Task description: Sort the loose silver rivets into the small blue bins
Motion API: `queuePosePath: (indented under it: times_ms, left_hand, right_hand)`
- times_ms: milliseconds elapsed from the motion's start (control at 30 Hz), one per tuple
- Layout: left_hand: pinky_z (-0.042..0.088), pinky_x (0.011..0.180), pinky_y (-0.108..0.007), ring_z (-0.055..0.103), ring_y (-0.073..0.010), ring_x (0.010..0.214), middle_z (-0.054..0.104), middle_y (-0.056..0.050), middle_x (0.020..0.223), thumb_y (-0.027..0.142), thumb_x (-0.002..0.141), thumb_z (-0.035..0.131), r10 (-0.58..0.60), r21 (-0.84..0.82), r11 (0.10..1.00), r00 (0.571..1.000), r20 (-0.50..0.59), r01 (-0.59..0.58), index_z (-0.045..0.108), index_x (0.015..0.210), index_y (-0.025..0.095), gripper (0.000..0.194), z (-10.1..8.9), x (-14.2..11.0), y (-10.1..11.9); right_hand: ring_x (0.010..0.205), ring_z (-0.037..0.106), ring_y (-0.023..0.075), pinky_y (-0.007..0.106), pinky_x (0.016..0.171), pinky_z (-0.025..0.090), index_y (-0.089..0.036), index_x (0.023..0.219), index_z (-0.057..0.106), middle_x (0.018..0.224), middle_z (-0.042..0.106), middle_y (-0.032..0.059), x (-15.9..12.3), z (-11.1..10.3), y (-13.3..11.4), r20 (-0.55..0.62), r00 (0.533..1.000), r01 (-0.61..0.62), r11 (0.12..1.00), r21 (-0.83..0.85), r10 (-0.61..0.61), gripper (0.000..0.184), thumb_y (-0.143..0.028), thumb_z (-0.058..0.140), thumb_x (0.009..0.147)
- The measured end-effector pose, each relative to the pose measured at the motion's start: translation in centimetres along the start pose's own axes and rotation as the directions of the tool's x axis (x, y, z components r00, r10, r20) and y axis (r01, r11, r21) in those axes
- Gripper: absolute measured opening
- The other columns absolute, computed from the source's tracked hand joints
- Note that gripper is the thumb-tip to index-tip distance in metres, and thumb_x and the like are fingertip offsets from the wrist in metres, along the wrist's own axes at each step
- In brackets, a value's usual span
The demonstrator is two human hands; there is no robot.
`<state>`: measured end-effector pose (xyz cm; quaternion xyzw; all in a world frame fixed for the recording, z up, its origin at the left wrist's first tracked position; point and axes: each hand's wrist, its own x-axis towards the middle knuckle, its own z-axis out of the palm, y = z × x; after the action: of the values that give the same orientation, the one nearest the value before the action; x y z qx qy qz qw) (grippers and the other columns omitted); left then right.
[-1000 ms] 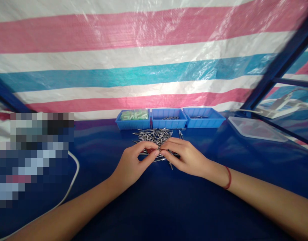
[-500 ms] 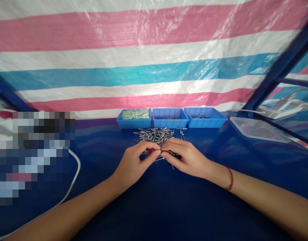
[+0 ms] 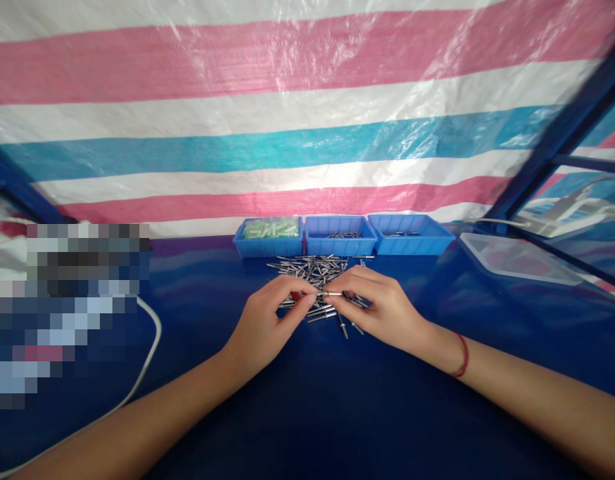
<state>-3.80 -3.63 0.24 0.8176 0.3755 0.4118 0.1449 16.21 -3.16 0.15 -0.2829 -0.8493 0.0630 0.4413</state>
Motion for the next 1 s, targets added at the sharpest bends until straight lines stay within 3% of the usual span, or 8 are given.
queuePosePath:
  times_ms: [133, 233, 333, 467, 600, 733, 900, 1000]
  left_hand:
    - [0.047, 0.075, -0.023, 0.059, -0.0119, 0.075, 0.065, 0.001, 0.084, 0.018, 0.086, 0.055, -0.011, 0.002, 1.0, 1.0, 0.021, 0.011, 0.062, 0.088, 0.02, 0.007, 0.0, 0.1, -0.2]
    - [0.046, 0.076, -0.024, 0.059, -0.0124, 0.078, 0.064, 0.001, 0.084, 0.018, 0.087, 0.054, -0.024, 0.002, 1.0, 0.998, 0.049, 0.024, 0.061, 0.088, 0.019, 0.007, 0.1, 0.0, -0.2]
    - [0.047, 0.077, -0.026, 0.06, -0.0139, 0.081, 0.065, -0.001, 0.091, 0.02, 0.085, 0.056, -0.071, 0.007, 0.998, 0.994, 0.082, 0.07, 0.058, 0.099, 0.019, 0.014, 0.4, -0.1, -0.2]
    - [0.045, 0.078, -0.031, 0.061, -0.0161, 0.085, 0.066, -0.002, 0.093, 0.022, 0.086, 0.055, -0.093, 0.065, 0.994, 0.987, 0.134, 0.085, 0.057, 0.104, 0.021, 0.018, 0.4, -0.4, -0.2]
    - [0.04, 0.081, -0.036, 0.059, -0.0187, 0.091, 0.067, -0.001, 0.095, 0.023, 0.087, 0.053, -0.025, 0.195, 0.981, 0.974, 0.226, -0.02, 0.063, 0.094, 0.023, 0.012, 0.3, -0.4, -0.3]
    - [0.037, 0.082, -0.039, 0.057, -0.0201, 0.093, 0.066, -0.002, 0.098, 0.027, 0.086, 0.056, -0.002, 0.275, 0.958, 0.963, 0.271, -0.075, 0.066, 0.092, 0.025, 0.012, 0.5, -0.4, -0.5]
    - [0.035, 0.083, -0.039, 0.055, -0.0197, 0.093, 0.065, -0.001, 0.099, 0.027, 0.088, 0.055, 0.006, 0.31, 0.945, 0.958, 0.287, -0.099, 0.066, 0.091, 0.025, 0.012, 0.5, -0.6, -0.7]
    - [0.034, 0.082, -0.037, 0.055, -0.0188, 0.092, 0.065, 0.0, 0.098, 0.026, 0.089, 0.053, 0.023, 0.314, 0.942, 0.956, 0.291, -0.118, 0.066, 0.088, 0.024, 0.013, 0.4, -0.6, -0.5]
  right_hand:
    - [0.074, 0.059, 0.0148, 0.029, 0.069, 0.048, -0.016, 0.09, 0.062, 0.08, 0.066, 0.0053, 0.1, -0.4, -0.2, 0.013, 0.996, 0.085, 0.994, -0.061, -0.084, 0.009, -0.02, 0.055, 0.087]
    - [0.069, 0.056, 0.0155, 0.031, 0.065, 0.046, -0.015, 0.087, 0.062, 0.076, 0.065, 0.0057, 0.2, -0.6, -0.1, 0.076, 0.985, 0.167, 0.968, -0.188, -0.155, 0.012, -0.018, 0.05, 0.087]
    - [0.065, 0.054, 0.0152, 0.03, 0.063, 0.044, -0.016, 0.081, 0.062, 0.071, 0.063, 0.0049, 0.3, -1.5, 0.8, 0.078, 0.985, 0.173, 0.934, -0.314, -0.157, 0.016, -0.018, 0.047, 0.087]
    - [0.067, 0.055, 0.0165, 0.03, 0.065, 0.041, -0.015, 0.077, 0.061, 0.072, 0.064, 0.0065, 0.8, -4.3, 3.5, -0.008, 0.997, 0.062, 0.83, -0.554, -0.079, 0.021, -0.02, 0.045, 0.088]
    - [0.064, 0.053, 0.0183, 0.03, 0.058, 0.033, -0.014, 0.068, 0.061, 0.067, 0.062, 0.0087, 0.7, -7.7, 6.9, -0.07, 0.994, -0.103, 0.516, -0.851, 0.083, 0.031, -0.026, 0.041, 0.089]
    - [0.064, 0.053, 0.0191, 0.029, 0.052, 0.022, -0.013, 0.069, 0.062, 0.069, 0.062, 0.011, -0.1, -9.3, 9.4, -0.195, 0.943, -0.271, 0.278, -0.922, 0.27, 0.035, -0.028, 0.038, 0.088]
    - [0.062, 0.054, 0.0201, 0.028, 0.05, 0.018, -0.013, 0.078, 0.065, 0.074, 0.066, 0.0126, -0.5, -9.2, 10.0, -0.225, 0.856, -0.353, 0.208, -0.912, 0.466, 0.039, -0.039, 0.038, 0.088]
    - [0.064, 0.055, 0.0201, 0.028, 0.05, 0.019, -0.013, 0.077, 0.065, 0.076, 0.066, 0.0122, -0.2, -8.9, 9.5, -0.205, 0.865, -0.336, 0.226, -0.914, 0.457, 0.04, -0.04, 0.037, 0.089]
